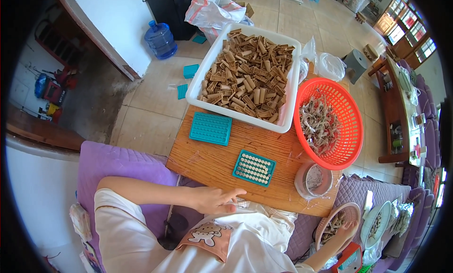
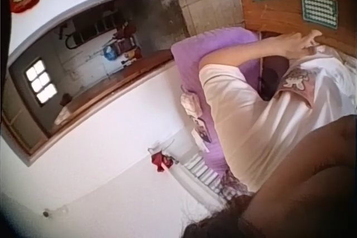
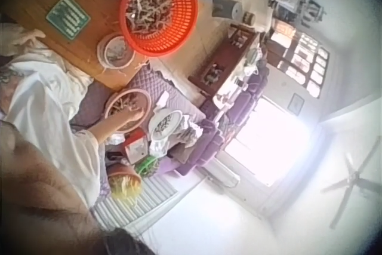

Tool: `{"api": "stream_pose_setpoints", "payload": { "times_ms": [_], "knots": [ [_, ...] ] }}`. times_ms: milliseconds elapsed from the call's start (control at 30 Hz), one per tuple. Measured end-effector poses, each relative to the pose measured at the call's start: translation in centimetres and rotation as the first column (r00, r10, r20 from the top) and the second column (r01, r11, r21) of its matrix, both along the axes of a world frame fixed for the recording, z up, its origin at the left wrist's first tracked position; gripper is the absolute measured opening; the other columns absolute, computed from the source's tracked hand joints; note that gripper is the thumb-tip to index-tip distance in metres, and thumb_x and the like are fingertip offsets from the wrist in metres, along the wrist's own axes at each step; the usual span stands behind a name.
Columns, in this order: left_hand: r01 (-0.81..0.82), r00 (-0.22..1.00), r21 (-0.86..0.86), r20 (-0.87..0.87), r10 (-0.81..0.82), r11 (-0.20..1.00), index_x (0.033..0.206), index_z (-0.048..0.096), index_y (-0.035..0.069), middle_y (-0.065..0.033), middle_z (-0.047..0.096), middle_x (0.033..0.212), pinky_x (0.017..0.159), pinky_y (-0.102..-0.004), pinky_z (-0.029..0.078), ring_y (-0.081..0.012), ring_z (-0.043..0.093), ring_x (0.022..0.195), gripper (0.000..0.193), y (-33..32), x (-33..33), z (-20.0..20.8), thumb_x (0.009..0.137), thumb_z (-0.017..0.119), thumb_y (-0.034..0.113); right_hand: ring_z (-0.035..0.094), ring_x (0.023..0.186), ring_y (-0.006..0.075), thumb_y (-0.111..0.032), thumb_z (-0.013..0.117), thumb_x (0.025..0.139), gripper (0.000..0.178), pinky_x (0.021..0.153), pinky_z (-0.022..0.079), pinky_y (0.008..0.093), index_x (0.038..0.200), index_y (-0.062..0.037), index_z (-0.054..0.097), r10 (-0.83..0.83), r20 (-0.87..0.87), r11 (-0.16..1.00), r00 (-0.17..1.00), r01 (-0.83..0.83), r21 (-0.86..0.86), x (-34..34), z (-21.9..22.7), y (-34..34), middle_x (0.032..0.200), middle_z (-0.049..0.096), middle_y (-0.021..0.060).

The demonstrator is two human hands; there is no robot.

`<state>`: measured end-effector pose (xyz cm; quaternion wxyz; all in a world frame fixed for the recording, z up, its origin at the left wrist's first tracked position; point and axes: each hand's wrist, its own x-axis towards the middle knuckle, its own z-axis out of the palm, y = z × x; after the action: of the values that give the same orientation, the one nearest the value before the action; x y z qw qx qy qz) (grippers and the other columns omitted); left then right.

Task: The person assembles small mechanical components by hand, inserting metal pins into paper tubes.

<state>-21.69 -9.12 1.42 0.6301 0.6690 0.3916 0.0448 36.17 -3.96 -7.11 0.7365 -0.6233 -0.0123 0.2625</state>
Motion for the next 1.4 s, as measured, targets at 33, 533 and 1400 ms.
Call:
{"api": "stream_pose_setpoints", "payload": {
  "times_ms": [33,533,1400],
  "knots": [
    [0.004,1.000,-0.019,-0.012,-0.004,1.000,0.127,0.021,0.002,-0.0210,0.048,0.114,0.087,-0.0386,0.040,-0.0360,0.048,0.104,0.066,0.1,0.0,0.1,0.086,0.031,0.052,0.047,0.092,0.0171,-0.016,0.051,0.079,0.028,0.077,0.036,0.0276,0.106,-0.0071,0.049,0.060,0.102,0.995,0.993,-0.067,0.069,-1.9,1.1,1.9,0.099,0.050,0.0056],
    [0.647,0.548,0.369,-0.833,-0.071,0.667,0.113,0.045,0.008,-0.0122,0.052,0.104,0.086,-0.0452,0.035,-0.0283,0.050,0.096,0.050,-1.2,-3.1,-3.3,0.074,0.057,0.037,0.053,0.091,0.0249,-0.010,0.054,0.075,0.016,0.076,0.043,0.0372,0.089,-0.0052,0.058,0.285,0.849,0.616,-0.444,-0.594,-0.518,-50.6,4.0,30.1,0.093,0.057,0.0080],
    [-0.903,0.430,0.202,0.414,0.802,0.380,0.114,0.042,0.001,-0.0058,0.053,0.096,0.067,-0.0232,0.045,-0.0105,0.051,0.084,0.038,8.3,-6.4,0.7,0.090,0.044,0.029,0.053,0.072,0.0093,-0.009,0.057,0.078,0.019,0.064,0.045,0.0249,0.092,0.0038,0.058,0.709,0.377,-0.563,-0.596,-0.800,-0.207,-53.2,8.0,11.7,0.084,0.060,0.0053]
  ]
}}
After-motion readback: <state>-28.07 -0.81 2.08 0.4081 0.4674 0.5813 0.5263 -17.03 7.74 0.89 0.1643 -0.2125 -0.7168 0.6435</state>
